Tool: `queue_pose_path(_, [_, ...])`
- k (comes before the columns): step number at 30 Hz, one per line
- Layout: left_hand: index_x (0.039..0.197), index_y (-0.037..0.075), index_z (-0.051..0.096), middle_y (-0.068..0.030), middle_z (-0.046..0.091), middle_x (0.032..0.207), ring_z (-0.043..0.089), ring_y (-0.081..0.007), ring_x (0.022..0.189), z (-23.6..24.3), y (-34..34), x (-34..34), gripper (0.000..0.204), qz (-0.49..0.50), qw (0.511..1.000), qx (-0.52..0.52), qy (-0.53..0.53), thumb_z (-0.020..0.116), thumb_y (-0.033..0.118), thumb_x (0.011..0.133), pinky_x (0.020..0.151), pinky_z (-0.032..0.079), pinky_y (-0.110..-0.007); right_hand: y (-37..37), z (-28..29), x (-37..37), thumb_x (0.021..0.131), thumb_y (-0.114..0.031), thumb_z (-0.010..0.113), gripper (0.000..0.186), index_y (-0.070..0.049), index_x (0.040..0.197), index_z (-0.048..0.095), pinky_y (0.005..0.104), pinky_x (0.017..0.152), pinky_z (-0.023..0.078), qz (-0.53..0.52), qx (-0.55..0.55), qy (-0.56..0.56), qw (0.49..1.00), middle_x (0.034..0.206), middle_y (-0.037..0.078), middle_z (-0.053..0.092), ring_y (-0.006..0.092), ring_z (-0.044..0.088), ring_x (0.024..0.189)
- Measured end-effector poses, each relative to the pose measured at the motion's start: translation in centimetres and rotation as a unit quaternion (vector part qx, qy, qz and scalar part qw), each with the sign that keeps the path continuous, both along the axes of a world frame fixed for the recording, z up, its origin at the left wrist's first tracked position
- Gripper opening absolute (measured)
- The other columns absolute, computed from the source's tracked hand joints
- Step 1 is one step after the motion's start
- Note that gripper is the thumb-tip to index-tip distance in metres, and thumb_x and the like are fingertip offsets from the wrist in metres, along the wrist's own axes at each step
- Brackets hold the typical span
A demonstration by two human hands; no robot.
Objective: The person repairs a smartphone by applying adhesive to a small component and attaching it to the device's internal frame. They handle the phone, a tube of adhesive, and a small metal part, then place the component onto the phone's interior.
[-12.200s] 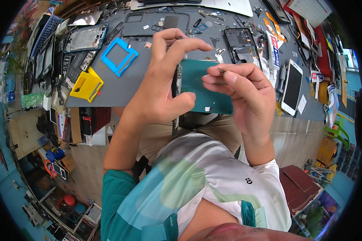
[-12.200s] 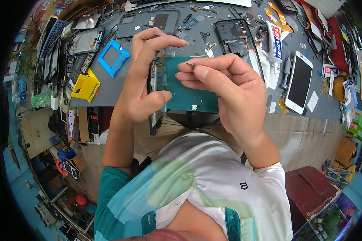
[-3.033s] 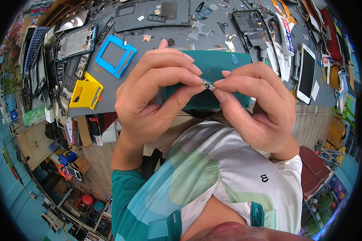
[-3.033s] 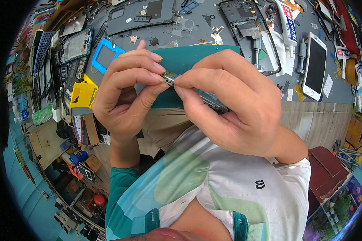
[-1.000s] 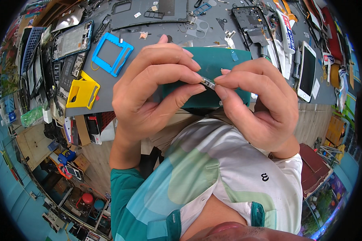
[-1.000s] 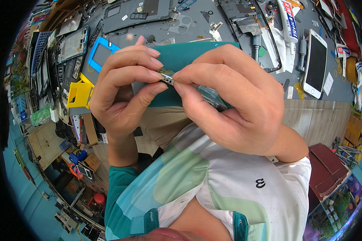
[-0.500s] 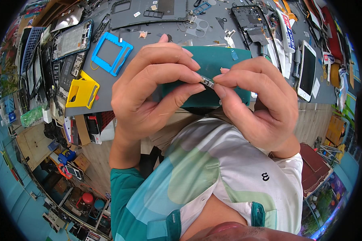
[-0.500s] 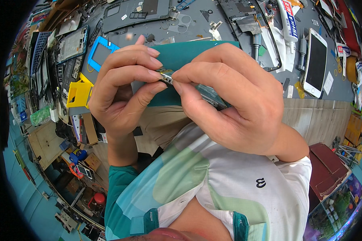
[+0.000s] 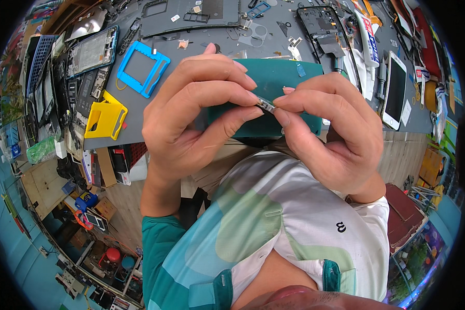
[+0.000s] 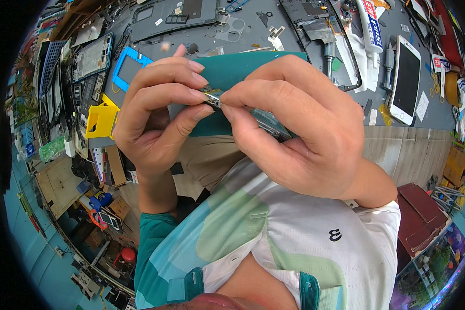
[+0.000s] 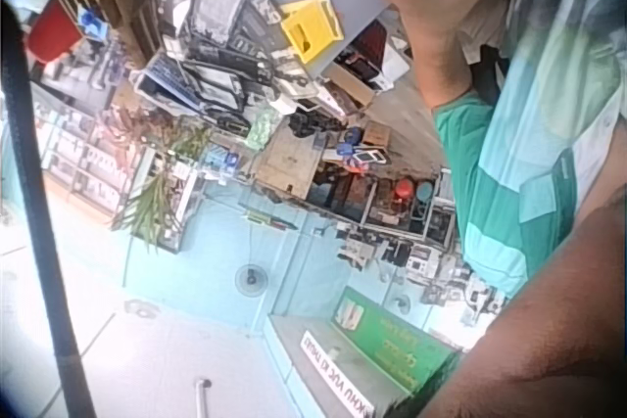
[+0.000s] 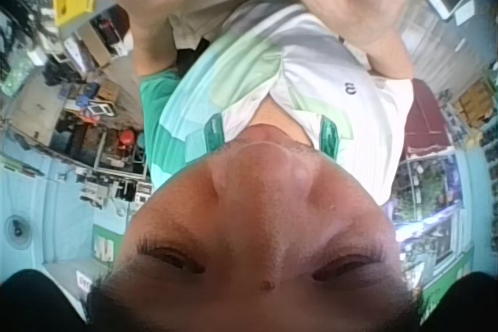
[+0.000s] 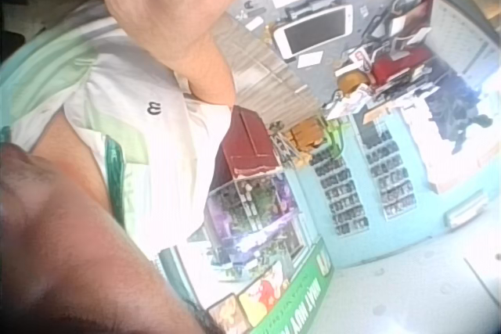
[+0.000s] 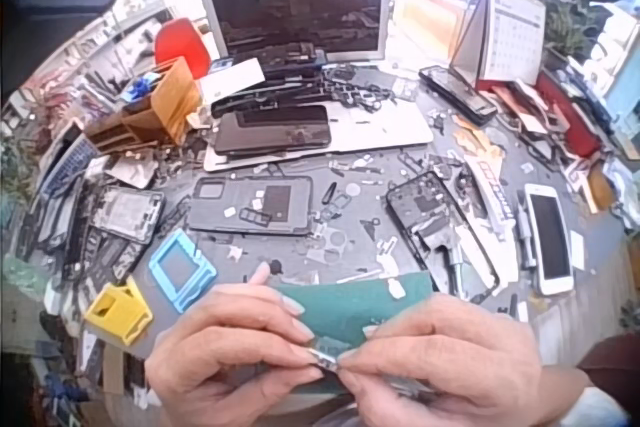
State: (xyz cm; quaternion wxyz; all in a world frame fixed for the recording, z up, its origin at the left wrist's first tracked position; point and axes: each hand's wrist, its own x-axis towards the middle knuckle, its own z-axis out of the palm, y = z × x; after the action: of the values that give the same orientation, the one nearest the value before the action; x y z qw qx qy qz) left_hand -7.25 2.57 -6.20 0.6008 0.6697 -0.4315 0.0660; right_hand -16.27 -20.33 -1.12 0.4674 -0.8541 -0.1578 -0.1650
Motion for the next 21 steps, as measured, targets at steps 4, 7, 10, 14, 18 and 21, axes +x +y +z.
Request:
queue_pose_path(4, [0.109,-0.002,0.077,-0.0170,0.076,0.116,0.074,-0.0347,0.116,-0.01,-0.03,0.03,0.031,0.001,1.000,0.001,-0.001,0.092,-0.001,0.082,0.121,0.047,-0.066,-0.01,0.02,0.00,0.085,0.010,0.083,0.027,0.003,0.110,0.078,0.0339,0.074,0.058,0.000,0.006,-0.002,1.000,0.098,0.015,0.076,0.0255,0.074,0.087])
queue_pose_path(7, [0.109,-0.003,0.077,-0.0170,0.076,0.116,0.073,-0.0339,0.118,0.17,-0.03,-0.06,0.030,0.002,1.000,0.005,0.010,0.091,-0.002,0.082,0.121,0.046,-0.066,-0.01,0.00,0.04,0.084,0.011,0.083,0.026,0.004,0.109,0.078,0.0342,0.073,0.059,-0.002,-0.011,-0.021,1.000,0.097,0.015,0.075,0.0255,0.073,0.085])
queue_pose_path(10, [0.108,-0.003,0.078,-0.0170,0.076,0.117,0.073,-0.0325,0.120,0.52,0.04,-0.34,0.028,0.003,0.999,0.013,0.030,0.090,-0.003,0.083,0.122,0.045,-0.064,0.16,-0.06,-0.08,0.082,0.013,0.083,0.028,0.005,0.108,0.077,0.0345,0.071,0.059,-0.008,-0.013,-0.040,0.999,0.096,0.016,0.076,0.0259,0.073,0.084])
queue_pose_path(14, [0.108,-0.003,0.078,-0.0172,0.075,0.119,0.072,-0.0310,0.120,0.77,0.01,-0.57,0.028,0.005,0.999,0.014,0.051,0.089,-0.005,0.083,0.123,0.045,-0.060,0.27,-0.42,0.11,0.079,0.016,0.083,0.031,0.007,0.107,0.077,0.0353,0.070,0.061,-0.007,-0.049,-0.097,0.994,0.096,0.016,0.076,0.0266,0.073,0.082])
queue_pose_path(18, [0.109,-0.004,0.078,-0.0175,0.075,0.119,0.072,-0.0305,0.119,0.84,0.04,-0.53,0.028,0.000,0.998,0.014,0.055,0.089,-0.006,0.083,0.123,0.045,-0.058,0.28,-0.37,0.03,0.078,0.017,0.082,0.031,0.008,0.107,0.076,0.0359,0.072,0.063,-0.007,-0.049,-0.092,0.995,0.095,0.017,0.076,0.0267,0.073,0.080])
queue_pose_path(21, [0.109,-0.004,0.077,-0.0176,0.075,0.120,0.072,-0.0304,0.119,0.82,0.04,-0.47,0.028,-0.001,0.998,0.017,0.053,0.089,-0.006,0.083,0.123,0.046,-0.057,0.34,-0.27,-0.05,0.078,0.017,0.082,0.030,0.008,0.106,0.076,0.0363,0.073,0.064,-0.011,-0.057,-0.089,0.994,0.095,0.017,0.076,0.0267,0.073,0.080])
